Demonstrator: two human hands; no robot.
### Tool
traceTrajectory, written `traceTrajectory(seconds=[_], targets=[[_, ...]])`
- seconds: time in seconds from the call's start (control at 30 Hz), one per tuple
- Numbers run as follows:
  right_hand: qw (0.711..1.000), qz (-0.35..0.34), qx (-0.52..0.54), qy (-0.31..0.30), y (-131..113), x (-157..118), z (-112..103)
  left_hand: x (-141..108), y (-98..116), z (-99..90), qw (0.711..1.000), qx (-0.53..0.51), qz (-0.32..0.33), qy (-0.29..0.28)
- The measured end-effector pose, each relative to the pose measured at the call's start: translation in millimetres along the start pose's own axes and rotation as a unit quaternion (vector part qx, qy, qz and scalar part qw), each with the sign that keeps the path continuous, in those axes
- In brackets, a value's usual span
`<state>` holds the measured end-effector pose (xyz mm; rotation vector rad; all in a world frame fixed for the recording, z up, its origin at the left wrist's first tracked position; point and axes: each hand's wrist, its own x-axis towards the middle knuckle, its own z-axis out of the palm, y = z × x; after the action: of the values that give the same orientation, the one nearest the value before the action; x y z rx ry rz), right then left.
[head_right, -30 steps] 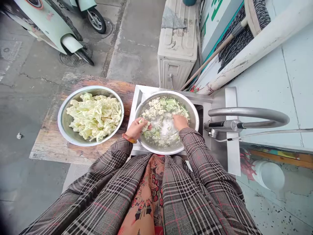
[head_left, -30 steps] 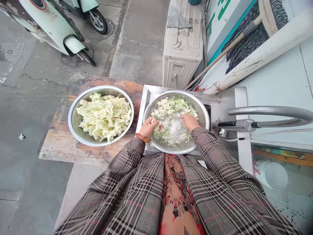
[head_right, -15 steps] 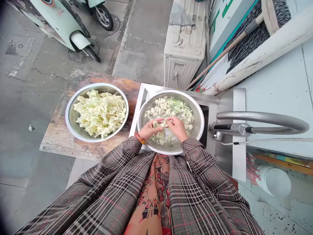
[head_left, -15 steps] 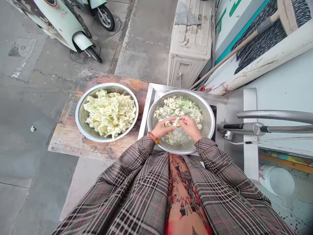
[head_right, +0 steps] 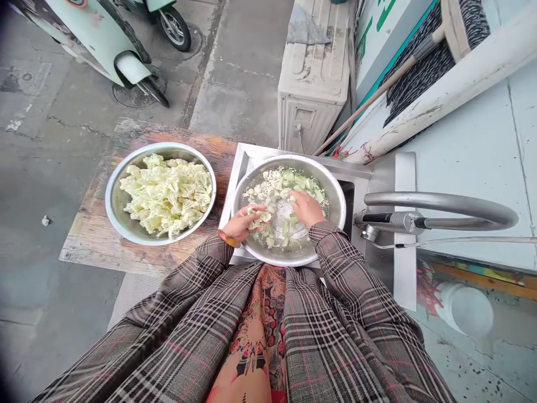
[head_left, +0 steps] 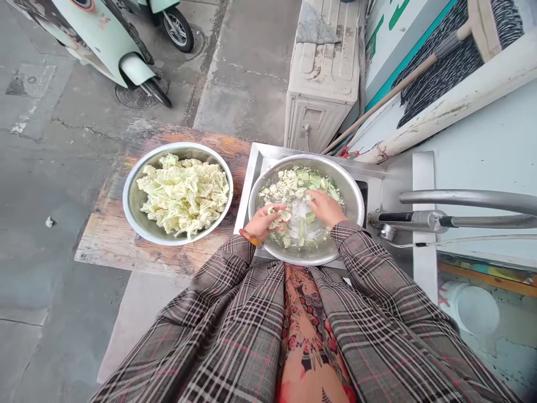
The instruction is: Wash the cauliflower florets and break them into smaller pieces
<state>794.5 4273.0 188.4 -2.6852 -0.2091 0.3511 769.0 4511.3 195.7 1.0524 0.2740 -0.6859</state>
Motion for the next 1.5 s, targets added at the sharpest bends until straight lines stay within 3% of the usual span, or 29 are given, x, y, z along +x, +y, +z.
traceTrajectory(seconds=[0.17, 0.33, 0.47, 0.57, 0.7, 0.8, 0.9, 1.13, 1.33, 1.4, 1.5], targets=[[0.998, 0.031, -0.04, -0.027, 1.9, 20.1, 12.1, 3.0, -8.0, -1.2, 0.997, -0.067, -0.025, 0.011], [0.993, 0.041, 0.1, 0.051, -7.8, -7.4, -3.3, 10.1, -18.1, 0.6, 0.995, -0.068, -0.035, 0.064], [0.98, -0.052, 0.187, 0.049, -38.5, -32.2, -13.9, 14.6, -22.1, 6.9, 0.989, -0.142, -0.038, 0.033], [0.967, -0.125, 0.221, 0.022, -45.7, -28.1, -13.4, 14.4, -23.4, 9.1, 0.983, -0.177, -0.039, 0.01], [0.992, -0.043, 0.107, 0.047, -24.5, 6.6, -3.4, 11.9, -25.0, 7.6, 0.988, -0.143, -0.04, 0.039], [0.999, -0.013, -0.035, -0.02, -13.6, 27.7, 8.9, 9.6, -24.7, 6.3, 0.991, -0.124, -0.035, 0.031], [0.993, -0.024, -0.091, -0.068, -12.6, 30.6, 12.5, 8.0, -22.9, 4.7, 0.992, -0.118, -0.027, 0.02], [0.989, -0.012, 0.15, -0.011, 0.7, 7.4, -17.9, 9.7, -19.0, 4.0, 0.992, -0.114, -0.031, 0.054], [0.982, -0.095, 0.158, 0.028, -31.1, -6.7, -15.4, 7.4, -12.4, 10.1, 0.989, -0.14, -0.017, -0.05], [0.975, -0.125, 0.182, 0.0, -40.3, -0.9, -16.3, 6.3, -10.6, 8.0, 0.988, -0.143, -0.018, -0.058], [0.965, -0.14, 0.209, -0.069, -36.6, 19.8, -20.2, 4.4, -6.8, 1.6, 0.994, -0.109, -0.006, -0.008]])
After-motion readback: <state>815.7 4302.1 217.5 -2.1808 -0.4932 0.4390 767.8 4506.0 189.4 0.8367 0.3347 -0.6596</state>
